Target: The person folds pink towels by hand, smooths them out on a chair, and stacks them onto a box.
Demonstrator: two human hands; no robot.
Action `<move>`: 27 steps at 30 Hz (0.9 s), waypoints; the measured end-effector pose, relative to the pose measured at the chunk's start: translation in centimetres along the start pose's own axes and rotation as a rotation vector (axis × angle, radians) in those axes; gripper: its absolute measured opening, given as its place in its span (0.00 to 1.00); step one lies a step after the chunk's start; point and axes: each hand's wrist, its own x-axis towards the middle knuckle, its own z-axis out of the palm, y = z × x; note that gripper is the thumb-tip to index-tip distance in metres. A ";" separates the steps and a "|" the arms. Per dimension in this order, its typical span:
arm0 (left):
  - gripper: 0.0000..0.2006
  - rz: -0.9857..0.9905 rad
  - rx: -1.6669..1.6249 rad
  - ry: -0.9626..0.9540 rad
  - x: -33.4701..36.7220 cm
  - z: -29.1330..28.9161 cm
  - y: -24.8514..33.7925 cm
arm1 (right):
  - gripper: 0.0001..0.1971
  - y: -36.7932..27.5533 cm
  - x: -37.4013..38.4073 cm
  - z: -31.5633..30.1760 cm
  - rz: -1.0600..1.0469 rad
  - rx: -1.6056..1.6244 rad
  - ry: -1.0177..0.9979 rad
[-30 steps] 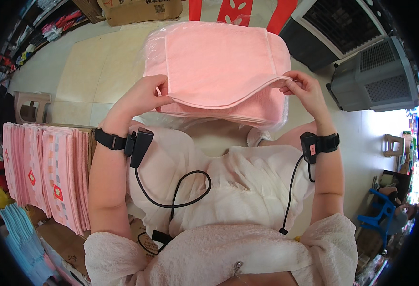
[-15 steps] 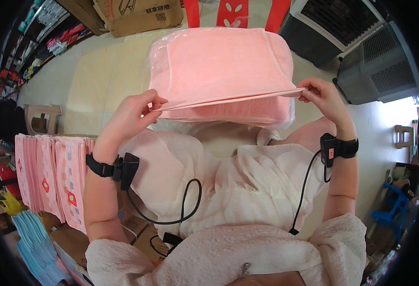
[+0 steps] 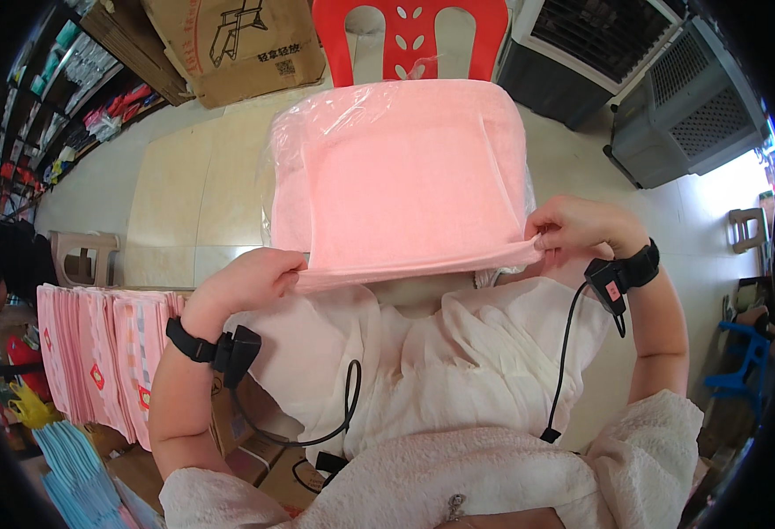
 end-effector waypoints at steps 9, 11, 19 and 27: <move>0.08 -0.297 -0.799 0.163 4.4 -1.4 -2.6 | 0.07 4.4 5.1 -2.3 0.017 0.201 0.196; 0.09 -0.288 -0.928 0.251 6.2 -1.6 -3.0 | 0.07 4.6 6.4 -3.5 0.063 0.314 0.391; 0.09 -0.238 -0.630 0.359 10.5 -2.5 -6.8 | 0.08 7.7 13.2 -5.6 0.055 0.279 0.626; 0.07 -0.133 -0.660 0.566 15.5 -1.5 -11.6 | 0.08 9.1 17.0 -5.3 0.137 0.137 0.645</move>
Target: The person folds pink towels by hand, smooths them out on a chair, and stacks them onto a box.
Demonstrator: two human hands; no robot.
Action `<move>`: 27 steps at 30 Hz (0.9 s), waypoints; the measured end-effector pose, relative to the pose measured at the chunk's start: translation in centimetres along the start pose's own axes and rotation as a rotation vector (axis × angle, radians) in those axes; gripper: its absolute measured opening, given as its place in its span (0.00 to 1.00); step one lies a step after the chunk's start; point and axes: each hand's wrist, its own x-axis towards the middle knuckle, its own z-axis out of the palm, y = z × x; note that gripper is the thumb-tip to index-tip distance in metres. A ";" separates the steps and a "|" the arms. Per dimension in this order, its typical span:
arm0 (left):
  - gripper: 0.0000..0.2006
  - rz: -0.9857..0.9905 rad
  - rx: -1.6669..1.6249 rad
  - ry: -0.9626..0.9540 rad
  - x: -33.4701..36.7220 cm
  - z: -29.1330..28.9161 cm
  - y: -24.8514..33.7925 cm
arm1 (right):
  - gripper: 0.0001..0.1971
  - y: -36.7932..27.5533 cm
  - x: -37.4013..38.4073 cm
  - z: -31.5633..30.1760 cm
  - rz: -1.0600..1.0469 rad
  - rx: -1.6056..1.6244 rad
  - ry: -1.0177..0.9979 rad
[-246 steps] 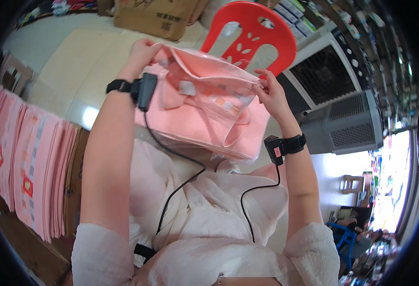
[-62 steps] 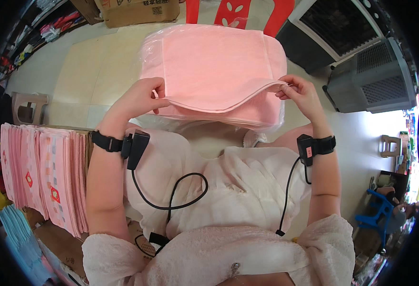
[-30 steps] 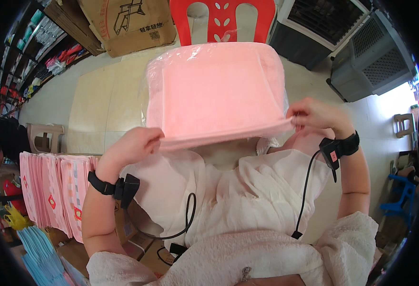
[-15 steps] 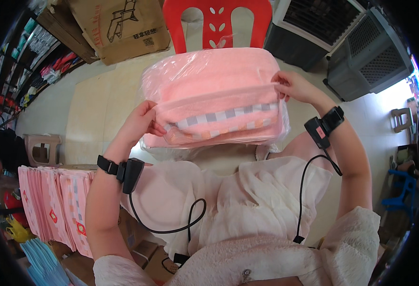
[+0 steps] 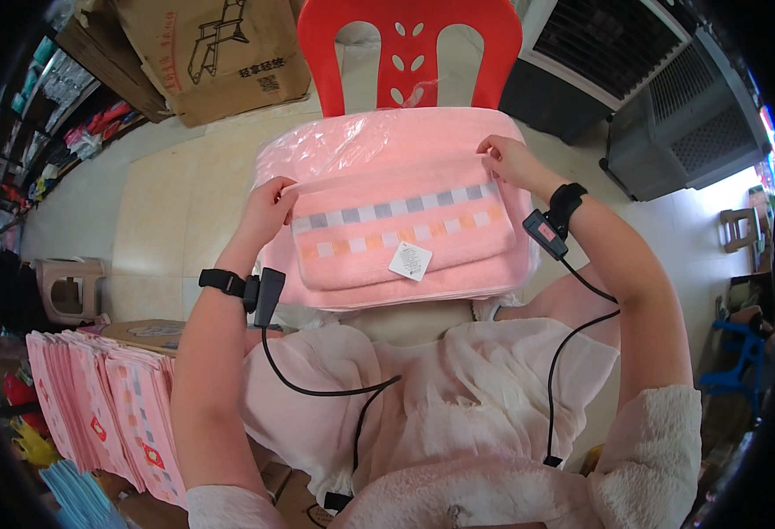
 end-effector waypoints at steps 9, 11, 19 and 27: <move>0.08 0.056 0.285 0.033 2.6 0.0 -2.1 | 0.09 1.2 0.4 1.0 -0.029 -0.102 0.204; 0.08 0.048 0.366 0.031 2.7 0.1 -2.7 | 0.09 1.2 0.6 1.2 -0.082 -0.164 0.234; 0.09 0.106 0.361 0.030 2.3 0.5 -0.9 | 0.09 0.7 0.8 1.2 -0.125 -0.380 0.272; 0.09 0.161 0.319 -0.023 2.7 0.3 -1.3 | 0.10 1.3 1.9 0.1 -0.402 -0.381 0.058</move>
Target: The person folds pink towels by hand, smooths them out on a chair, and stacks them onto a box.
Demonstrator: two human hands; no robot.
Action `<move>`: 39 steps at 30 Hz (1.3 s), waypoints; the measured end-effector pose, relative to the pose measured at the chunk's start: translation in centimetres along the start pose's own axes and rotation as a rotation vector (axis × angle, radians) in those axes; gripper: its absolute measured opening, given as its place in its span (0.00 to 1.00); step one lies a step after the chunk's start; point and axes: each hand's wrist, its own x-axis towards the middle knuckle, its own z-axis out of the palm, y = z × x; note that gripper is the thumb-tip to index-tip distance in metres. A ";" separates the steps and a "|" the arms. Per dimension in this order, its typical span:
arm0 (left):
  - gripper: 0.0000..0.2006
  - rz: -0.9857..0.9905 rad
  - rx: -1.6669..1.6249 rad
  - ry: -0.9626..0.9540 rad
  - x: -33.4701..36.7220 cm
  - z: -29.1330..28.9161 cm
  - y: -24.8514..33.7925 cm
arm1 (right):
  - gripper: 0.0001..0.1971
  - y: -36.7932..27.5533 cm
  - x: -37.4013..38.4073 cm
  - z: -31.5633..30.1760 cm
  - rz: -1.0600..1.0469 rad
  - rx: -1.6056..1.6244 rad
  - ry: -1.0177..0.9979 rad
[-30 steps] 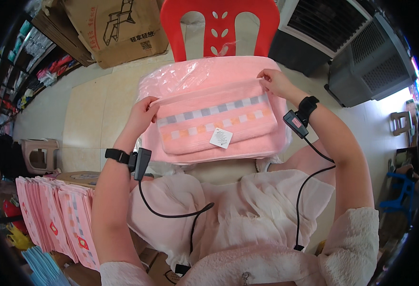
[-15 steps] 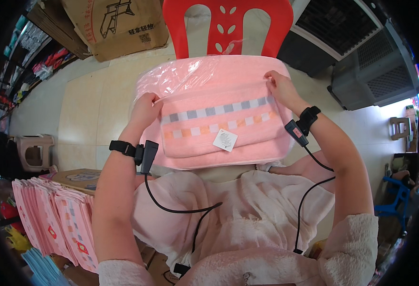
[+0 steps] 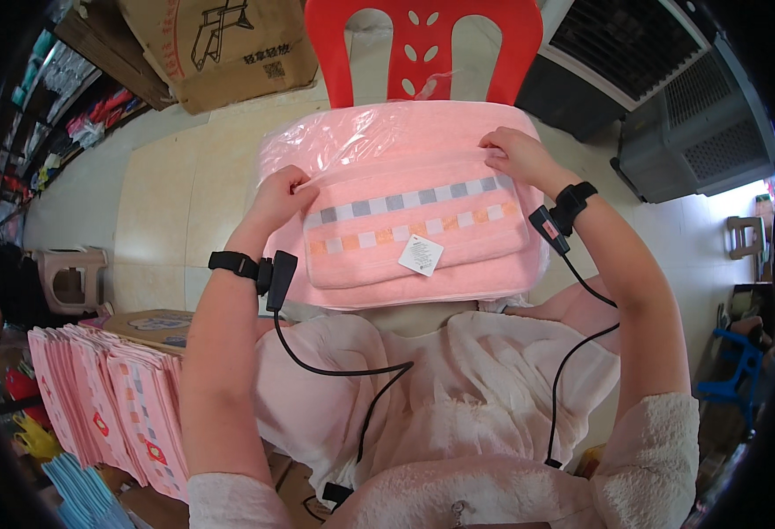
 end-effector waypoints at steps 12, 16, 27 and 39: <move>0.04 0.257 0.039 0.193 -4.4 -10.7 10.4 | 0.06 -6.4 -1.3 -16.0 -0.142 -0.072 0.287; 0.05 0.492 0.304 0.362 -5.7 -13.1 14.1 | 0.06 -6.7 -2.2 -17.5 -0.258 -0.067 0.439; 0.05 0.339 0.271 0.196 -11.3 -13.5 15.2 | 0.10 -10.9 -4.5 -16.5 -0.128 0.059 0.267; 0.05 0.393 0.147 0.267 -15.2 -15.4 15.5 | 0.08 -12.9 -4.5 -17.3 -0.073 0.285 0.038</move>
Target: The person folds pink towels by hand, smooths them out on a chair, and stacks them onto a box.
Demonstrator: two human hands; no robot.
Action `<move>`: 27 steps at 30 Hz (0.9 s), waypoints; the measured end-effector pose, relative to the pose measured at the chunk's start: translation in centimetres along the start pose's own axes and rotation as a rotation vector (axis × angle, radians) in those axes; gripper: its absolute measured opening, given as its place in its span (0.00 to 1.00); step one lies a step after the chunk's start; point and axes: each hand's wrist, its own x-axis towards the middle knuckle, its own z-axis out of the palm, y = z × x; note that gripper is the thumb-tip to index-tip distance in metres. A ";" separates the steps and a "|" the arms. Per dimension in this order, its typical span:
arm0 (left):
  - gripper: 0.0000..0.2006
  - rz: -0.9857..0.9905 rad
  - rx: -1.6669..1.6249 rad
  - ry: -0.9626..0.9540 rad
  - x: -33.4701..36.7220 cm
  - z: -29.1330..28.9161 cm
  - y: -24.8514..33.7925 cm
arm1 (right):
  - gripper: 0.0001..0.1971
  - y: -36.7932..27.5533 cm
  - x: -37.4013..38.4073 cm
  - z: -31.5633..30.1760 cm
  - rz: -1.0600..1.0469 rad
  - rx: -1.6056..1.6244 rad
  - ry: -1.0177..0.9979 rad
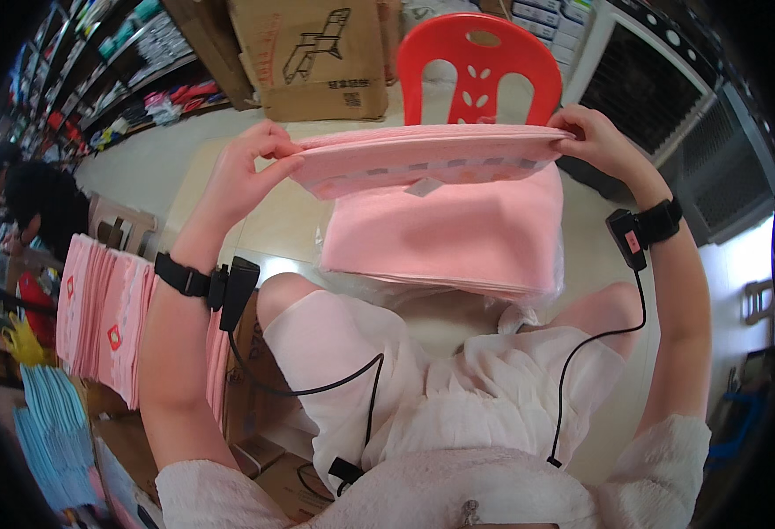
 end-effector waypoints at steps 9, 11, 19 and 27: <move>0.07 0.005 0.311 0.097 -4.8 -7.6 2.0 | 0.05 -6.6 5.8 0.5 -0.285 0.194 0.019; 0.06 0.081 0.638 0.034 -6.6 -10.4 2.6 | 0.05 -7.7 7.8 1.3 -0.406 0.191 0.029; 0.09 -0.395 0.478 0.319 -18.4 -16.4 6.7 | 0.06 -16.7 12.8 8.5 -0.381 0.346 -0.224; 0.09 -0.443 0.284 1.037 -27.4 -16.1 10.0 | 0.11 -25.3 12.2 16.7 -0.481 0.598 -0.524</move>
